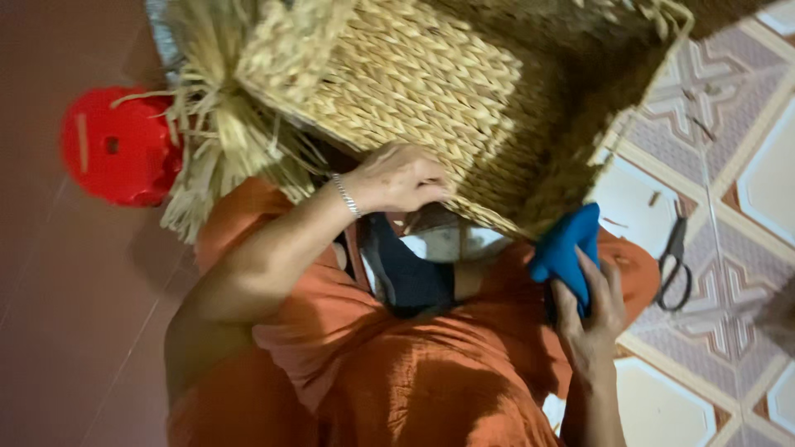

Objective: The person trims loose fibers on a woven basket using scissors and then wipes the basket with a blue cloth. The person rotates the basket to trim and wipe different sides.

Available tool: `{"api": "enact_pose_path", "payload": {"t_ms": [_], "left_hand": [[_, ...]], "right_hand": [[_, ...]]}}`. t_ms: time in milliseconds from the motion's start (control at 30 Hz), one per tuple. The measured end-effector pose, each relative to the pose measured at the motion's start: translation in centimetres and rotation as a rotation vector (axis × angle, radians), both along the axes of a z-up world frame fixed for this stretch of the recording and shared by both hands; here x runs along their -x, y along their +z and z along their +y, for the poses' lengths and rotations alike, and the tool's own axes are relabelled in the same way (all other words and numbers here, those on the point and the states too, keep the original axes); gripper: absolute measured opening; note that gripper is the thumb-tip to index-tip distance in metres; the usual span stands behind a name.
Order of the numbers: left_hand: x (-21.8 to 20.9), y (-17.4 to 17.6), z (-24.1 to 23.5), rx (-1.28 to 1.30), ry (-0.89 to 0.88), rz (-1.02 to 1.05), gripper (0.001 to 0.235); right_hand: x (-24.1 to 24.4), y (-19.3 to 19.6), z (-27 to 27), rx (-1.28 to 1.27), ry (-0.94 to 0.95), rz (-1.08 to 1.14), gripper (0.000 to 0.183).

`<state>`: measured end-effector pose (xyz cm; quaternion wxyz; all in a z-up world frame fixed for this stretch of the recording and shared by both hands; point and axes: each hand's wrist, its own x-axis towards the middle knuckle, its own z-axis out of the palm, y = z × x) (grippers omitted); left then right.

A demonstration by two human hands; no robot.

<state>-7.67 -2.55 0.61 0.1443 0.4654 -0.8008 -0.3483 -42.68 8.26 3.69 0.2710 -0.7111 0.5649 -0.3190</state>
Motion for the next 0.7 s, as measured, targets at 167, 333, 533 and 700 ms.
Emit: {"api": "enact_pose_path", "payload": {"t_ms": [167, 333, 533, 700], "left_hand": [[0.7, 0.7, 0.1, 0.041, -0.025, -0.083, 0.048], [2.0, -0.8, 0.1, -0.021, -0.068, -0.248, 0.049], [1.8, -2.2, -0.5, 0.096, -0.098, -0.140, 0.047], [1.4, -0.1, -0.5, 0.001, -0.066, -0.093, 0.046]], "right_hand": [[0.5, -0.6, 0.5, -0.028, -0.038, -0.065, 0.039], [-0.3, -1.6, -1.8, 0.128, -0.046, 0.050, 0.037], [0.0, -1.8, -3.6, 0.156, -0.075, 0.191, 0.035], [0.7, -3.1, -8.6, 0.271, -0.054, 0.225, 0.032]]}}
